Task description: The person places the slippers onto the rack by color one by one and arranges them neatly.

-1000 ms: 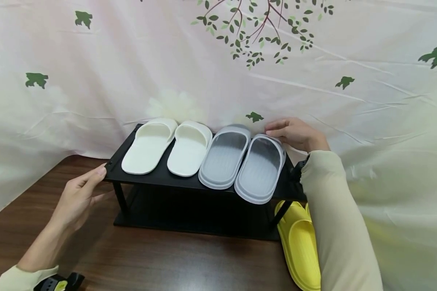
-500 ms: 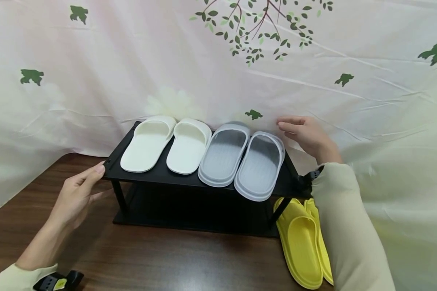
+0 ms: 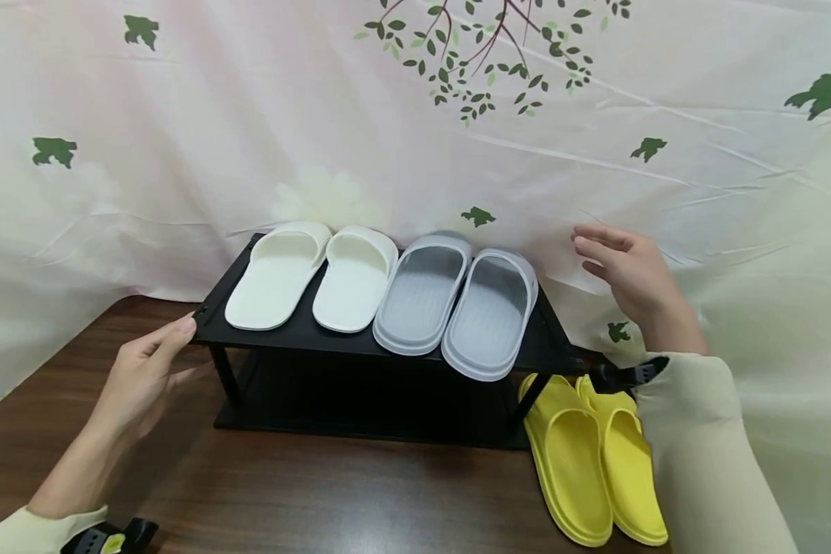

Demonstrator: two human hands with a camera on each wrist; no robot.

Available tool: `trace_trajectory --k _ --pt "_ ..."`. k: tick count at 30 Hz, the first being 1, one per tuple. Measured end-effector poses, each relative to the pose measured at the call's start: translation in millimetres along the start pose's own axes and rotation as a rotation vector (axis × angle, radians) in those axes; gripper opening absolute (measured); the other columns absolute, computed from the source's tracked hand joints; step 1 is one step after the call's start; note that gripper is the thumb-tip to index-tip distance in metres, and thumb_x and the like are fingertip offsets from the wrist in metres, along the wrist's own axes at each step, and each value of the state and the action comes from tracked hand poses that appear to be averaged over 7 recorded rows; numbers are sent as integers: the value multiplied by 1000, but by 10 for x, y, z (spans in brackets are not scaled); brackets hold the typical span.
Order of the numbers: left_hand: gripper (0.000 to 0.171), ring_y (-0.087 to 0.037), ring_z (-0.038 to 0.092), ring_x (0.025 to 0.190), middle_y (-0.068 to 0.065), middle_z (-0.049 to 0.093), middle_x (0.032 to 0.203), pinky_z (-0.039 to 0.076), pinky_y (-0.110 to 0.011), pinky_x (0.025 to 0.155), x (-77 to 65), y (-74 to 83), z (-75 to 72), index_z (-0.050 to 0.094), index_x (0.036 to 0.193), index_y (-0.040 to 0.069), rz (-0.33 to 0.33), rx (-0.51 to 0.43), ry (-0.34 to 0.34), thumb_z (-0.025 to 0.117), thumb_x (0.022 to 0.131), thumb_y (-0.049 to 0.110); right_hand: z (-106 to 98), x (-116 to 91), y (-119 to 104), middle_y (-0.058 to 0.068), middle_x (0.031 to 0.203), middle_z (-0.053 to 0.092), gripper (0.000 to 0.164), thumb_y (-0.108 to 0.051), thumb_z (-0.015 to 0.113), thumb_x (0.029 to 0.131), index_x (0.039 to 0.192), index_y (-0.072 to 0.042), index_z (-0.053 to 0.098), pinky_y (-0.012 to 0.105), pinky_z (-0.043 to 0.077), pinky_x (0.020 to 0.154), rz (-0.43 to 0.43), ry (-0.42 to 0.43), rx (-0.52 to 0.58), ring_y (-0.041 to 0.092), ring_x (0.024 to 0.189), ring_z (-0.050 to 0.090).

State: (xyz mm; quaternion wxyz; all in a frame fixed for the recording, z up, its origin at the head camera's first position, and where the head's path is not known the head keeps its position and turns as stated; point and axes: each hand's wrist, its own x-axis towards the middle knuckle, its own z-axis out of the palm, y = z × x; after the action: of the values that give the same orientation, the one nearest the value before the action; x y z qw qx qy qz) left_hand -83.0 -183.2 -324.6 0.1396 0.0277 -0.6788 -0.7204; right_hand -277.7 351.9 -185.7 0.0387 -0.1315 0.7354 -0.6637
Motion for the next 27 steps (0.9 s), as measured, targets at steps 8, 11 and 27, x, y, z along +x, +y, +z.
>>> trace_trajectory --k 8,11,27 --pt "56 -13 50 135 -13 47 153 58 -31 87 9 31 -27 47 148 -3 19 41 -22 59 105 30 -69 -222 41 -11 116 70 24 -8 66 100 120 -18 75 14 55 84 -7 1 -49 2 107 62" --pt "55 -12 51 133 -13 48 152 58 -31 87 8 33 -24 48 148 -2 25 50 -28 59 105 31 -81 -330 71 -20 115 68 32 -17 65 101 133 -15 67 11 52 84 -9 28 -261 -4 107 59" --pt "57 -14 48 136 -15 43 155 58 -29 86 -3 2 -10 47 149 -1 -3 51 -12 60 105 32 -84 -845 441 40 132 52 47 -17 63 102 138 11 53 74 37 90 -294 101 -1051 59 117 47"
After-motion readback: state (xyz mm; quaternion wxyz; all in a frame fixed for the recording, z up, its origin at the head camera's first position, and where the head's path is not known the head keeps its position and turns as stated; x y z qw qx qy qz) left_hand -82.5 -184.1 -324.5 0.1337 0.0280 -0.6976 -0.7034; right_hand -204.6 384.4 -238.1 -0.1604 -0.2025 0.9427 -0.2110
